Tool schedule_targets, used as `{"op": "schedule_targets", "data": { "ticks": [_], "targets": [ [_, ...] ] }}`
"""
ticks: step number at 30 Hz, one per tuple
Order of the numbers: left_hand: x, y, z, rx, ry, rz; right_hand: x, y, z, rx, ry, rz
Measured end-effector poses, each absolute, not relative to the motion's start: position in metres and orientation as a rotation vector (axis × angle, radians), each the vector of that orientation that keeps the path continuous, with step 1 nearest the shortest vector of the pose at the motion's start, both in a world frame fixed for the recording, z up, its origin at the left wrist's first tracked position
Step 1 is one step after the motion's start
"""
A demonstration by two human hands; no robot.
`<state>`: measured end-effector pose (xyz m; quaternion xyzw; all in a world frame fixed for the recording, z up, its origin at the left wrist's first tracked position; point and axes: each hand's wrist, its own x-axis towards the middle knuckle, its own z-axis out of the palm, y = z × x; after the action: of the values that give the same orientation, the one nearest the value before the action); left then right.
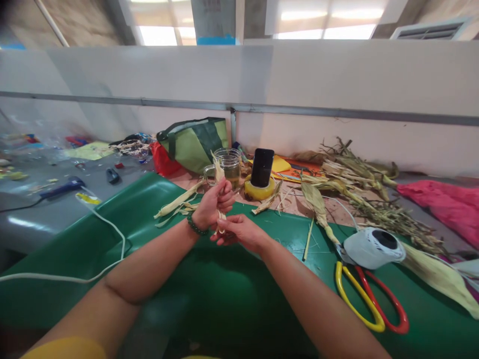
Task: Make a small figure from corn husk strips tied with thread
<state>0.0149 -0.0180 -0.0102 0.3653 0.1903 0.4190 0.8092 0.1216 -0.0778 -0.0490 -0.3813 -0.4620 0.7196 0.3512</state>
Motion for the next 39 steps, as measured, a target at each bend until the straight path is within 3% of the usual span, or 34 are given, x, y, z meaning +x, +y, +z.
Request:
{"op": "schedule_targets", "data": {
  "ticks": [6, 13, 20, 24, 27, 30, 35, 39],
  "targets": [
    [0.018, -0.016, -0.010, 0.729, 0.525, 0.984, 0.123, -0.073, -0.053, -0.955, -1.193, 1.773],
    [0.014, -0.019, -0.016, 1.033, 0.476, 0.561, 0.138, -0.063, -0.051, -0.909, -1.015, 1.668],
    [0.017, -0.021, -0.023, 1.231, 0.483, 0.663, 0.145, -0.062, -0.050, -0.993, -1.138, 1.569],
    [0.018, -0.013, -0.022, 0.978, 0.611, 0.881, 0.150, -0.066, -0.051, -1.201, -1.439, 1.131],
    [0.017, -0.008, -0.017, 0.770, 0.588, 0.851, 0.154, -0.068, -0.049, -1.205, -1.486, 0.643],
    [0.016, -0.008, -0.015, 0.678, 0.533, 0.783, 0.155, -0.069, -0.048, -1.110, -1.569, 0.372],
    [0.017, -0.012, -0.017, 0.717, 0.501, 0.785, 0.147, -0.070, -0.052, -1.030, -1.690, 0.191],
    [0.018, -0.016, -0.017, 0.787, 0.489, 0.771, 0.142, -0.072, -0.053, -1.029, -1.649, 0.352]
  ]
}}
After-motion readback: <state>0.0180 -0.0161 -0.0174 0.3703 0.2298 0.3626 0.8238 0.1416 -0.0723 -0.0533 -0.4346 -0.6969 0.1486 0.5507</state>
